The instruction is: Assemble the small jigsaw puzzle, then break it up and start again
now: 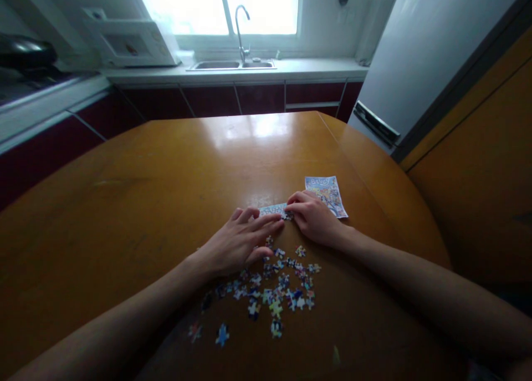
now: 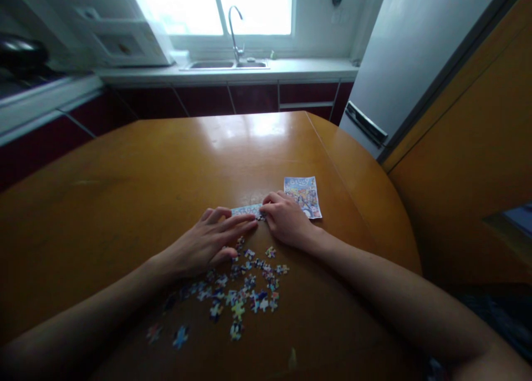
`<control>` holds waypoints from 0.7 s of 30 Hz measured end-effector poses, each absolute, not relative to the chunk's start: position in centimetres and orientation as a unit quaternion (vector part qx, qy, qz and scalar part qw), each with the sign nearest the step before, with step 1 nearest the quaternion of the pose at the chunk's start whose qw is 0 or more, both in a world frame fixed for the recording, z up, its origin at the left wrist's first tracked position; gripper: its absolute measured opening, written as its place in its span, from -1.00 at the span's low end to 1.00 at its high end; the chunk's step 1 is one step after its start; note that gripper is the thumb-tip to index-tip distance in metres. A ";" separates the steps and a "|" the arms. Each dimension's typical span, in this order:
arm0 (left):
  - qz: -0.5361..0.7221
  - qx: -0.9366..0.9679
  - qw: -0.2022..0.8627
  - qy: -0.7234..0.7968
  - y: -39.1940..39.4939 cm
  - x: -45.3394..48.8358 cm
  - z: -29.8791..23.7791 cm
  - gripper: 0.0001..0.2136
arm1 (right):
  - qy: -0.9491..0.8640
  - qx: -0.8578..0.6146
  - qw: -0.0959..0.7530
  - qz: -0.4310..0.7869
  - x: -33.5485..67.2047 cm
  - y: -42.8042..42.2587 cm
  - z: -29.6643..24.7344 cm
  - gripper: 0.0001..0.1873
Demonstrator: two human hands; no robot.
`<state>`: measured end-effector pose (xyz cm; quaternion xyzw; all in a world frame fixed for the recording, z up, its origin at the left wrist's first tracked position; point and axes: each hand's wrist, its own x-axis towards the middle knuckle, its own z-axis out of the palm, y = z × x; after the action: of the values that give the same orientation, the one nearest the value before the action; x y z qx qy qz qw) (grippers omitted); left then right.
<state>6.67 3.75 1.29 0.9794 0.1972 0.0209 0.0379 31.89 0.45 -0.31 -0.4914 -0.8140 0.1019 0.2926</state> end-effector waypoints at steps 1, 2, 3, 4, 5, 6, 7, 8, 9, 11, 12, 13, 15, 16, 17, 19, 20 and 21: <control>0.023 0.980 0.037 0.196 3.8 6.7 1.3 -0.43 | -0.814 -0.491 0.293 0.102 31.9 0.4 -0.3 -0.75; 0.025 0.980 0.038 0.195 3.8 6.7 1.3 -0.43 | -0.814 -0.491 0.293 0.101 31.9 0.4 -0.2 -0.74; 0.028 0.980 0.039 0.194 3.8 6.7 1.2 -0.43 | -0.814 -0.491 0.293 0.101 31.9 0.4 -0.2 -0.74; 0.030 0.980 0.042 0.194 3.8 6.7 1.2 -0.43 | -0.815 -0.491 0.292 0.101 31.9 0.4 -0.2 -0.75; 0.031 0.980 0.045 0.193 3.8 6.7 1.3 -0.43 | -0.815 -0.490 0.292 0.101 31.9 0.4 -0.1 -0.75; 0.032 0.980 0.049 0.191 3.8 6.7 1.3 -0.43 | -0.815 -0.490 0.293 0.101 31.9 0.4 -0.2 -0.75; 0.034 0.980 0.053 0.190 3.8 6.7 1.3 -0.43 | -0.814 -0.490 0.294 0.101 31.9 0.4 -0.2 -0.75; 0.037 0.980 0.056 0.189 3.8 6.7 1.3 -0.43 | -0.814 -0.490 0.295 0.101 31.9 0.4 -0.2 -0.76; 0.042 0.980 0.058 0.188 3.8 6.7 1.3 -0.43 | -0.814 -0.489 0.296 0.101 31.9 0.4 -0.3 -0.76; 0.051 0.979 0.061 0.185 3.8 6.7 1.3 -0.43 | -0.814 -0.489 0.297 0.100 31.9 0.4 -0.3 -0.76; 0.054 0.979 0.063 0.184 3.8 6.7 1.3 -0.44 | -0.814 -0.489 0.296 0.101 31.9 0.4 -0.4 -0.76; 0.057 0.979 0.065 0.184 3.8 6.7 1.3 -0.44 | -0.814 -0.489 0.296 0.102 31.9 0.4 -0.4 -0.76; 0.058 0.979 0.067 0.184 3.8 6.8 1.2 -0.44 | -0.813 -0.490 0.296 0.106 31.9 0.4 -0.4 -0.76; 0.057 0.979 0.067 0.184 3.8 6.8 1.2 -0.44 | -0.812 -0.492 0.296 0.108 31.9 0.4 -0.3 -0.76; 0.056 0.979 0.068 0.185 3.8 6.8 1.2 -0.44 | -0.812 -0.492 0.296 0.109 31.9 0.4 -0.3 -0.76; 0.053 0.978 0.068 0.188 3.8 6.9 1.2 -0.45 | -0.811 -0.493 0.296 0.109 31.9 0.4 -0.2 -0.76; 0.052 0.978 0.067 0.190 3.7 6.9 1.2 -0.44 | -0.810 -0.494 0.296 0.108 31.9 0.4 -0.1 -0.75; 0.051 0.978 0.065 0.192 3.7 6.9 1.1 -0.44 | -0.809 -0.495 0.297 0.108 31.9 0.4 -0.1 -0.75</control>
<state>6.88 3.73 1.14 0.9779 0.1924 0.0507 0.0646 31.86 0.36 -0.09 -0.4954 -0.8091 0.1084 0.2969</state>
